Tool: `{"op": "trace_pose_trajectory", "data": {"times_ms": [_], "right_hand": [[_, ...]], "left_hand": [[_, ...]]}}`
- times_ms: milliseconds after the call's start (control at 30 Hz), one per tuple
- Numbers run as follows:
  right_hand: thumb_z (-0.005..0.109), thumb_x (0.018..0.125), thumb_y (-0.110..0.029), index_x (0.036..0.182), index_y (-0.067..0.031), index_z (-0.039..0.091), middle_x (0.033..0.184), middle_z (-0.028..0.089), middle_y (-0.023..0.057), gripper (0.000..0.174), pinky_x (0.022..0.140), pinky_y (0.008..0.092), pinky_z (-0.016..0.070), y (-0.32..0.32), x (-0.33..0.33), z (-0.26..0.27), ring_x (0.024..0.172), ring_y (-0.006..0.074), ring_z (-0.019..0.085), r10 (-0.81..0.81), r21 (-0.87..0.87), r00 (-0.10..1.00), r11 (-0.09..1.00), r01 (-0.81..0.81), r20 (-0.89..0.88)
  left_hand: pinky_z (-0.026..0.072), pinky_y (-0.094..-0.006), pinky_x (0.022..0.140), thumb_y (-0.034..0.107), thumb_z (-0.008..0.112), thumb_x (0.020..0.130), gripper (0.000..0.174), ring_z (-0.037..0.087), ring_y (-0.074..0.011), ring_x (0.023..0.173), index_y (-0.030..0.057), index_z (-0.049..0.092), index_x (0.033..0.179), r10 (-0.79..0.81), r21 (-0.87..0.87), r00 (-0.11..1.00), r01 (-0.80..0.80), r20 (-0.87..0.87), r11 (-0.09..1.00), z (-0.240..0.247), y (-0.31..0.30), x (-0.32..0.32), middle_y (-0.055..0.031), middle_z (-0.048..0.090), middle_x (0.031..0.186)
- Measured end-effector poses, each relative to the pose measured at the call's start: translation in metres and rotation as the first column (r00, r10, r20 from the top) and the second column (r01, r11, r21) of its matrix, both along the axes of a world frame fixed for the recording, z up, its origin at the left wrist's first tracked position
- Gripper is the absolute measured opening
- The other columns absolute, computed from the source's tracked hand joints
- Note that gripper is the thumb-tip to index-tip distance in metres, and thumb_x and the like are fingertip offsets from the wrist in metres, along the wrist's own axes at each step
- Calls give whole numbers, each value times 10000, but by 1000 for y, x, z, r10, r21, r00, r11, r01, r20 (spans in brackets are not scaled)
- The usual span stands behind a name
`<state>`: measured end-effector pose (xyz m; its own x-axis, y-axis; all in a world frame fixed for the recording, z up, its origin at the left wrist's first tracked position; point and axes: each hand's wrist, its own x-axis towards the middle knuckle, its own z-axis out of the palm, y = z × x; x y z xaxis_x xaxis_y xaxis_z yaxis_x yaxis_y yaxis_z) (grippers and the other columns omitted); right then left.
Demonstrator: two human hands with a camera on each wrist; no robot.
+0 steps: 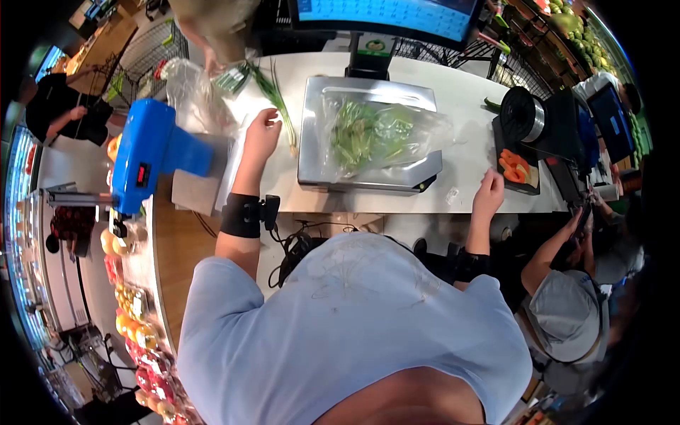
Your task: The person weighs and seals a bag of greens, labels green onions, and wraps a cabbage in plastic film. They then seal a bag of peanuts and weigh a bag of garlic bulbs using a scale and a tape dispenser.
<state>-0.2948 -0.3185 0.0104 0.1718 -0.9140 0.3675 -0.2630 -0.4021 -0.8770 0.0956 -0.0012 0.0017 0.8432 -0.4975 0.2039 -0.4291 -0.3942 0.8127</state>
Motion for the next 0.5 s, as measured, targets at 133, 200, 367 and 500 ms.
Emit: {"op": "trace_pose_trajectory", "data": {"times_ms": [133,200,367,500], "right_hand": [[589,862,-104,893,-23,617,763,599,62,91,568,259,434,60,66,76,616,142,528,396,-203,898,879,-431,-192],[597,836,-84,953,-61,630,796,625,93,124,578,285,467,107,104,107,634,194,578,514,-383,760,660,-646,-397],[578,797,-115,1084,-152,615,819,648,93,292,601,353,502,184,177,125,738,271,635,395,-177,293,305,-936,-871],[554,751,-104,1031,-113,614,691,623,85,286,544,383,496,185,218,99,642,271,642,156,49,-18,198,-979,-988]], "left_hand": [[502,-349,781,238,651,792,438,632,-277,894,17,569,1160,-50,87,998,52,-31,995,-10,-13,-11,-142,648,1034],[491,-346,801,237,659,787,446,621,-264,916,5,569,1157,-80,73,997,79,9,994,-3,-23,-17,-137,650,1024],[456,-377,865,259,670,753,421,584,-291,970,34,615,1104,-165,157,960,131,228,979,-5,-47,-10,-135,643,1018],[431,-416,878,240,637,754,258,557,-340,952,108,677,972,-309,213,907,254,286,943,3,-53,-12,-139,631,998]]}}
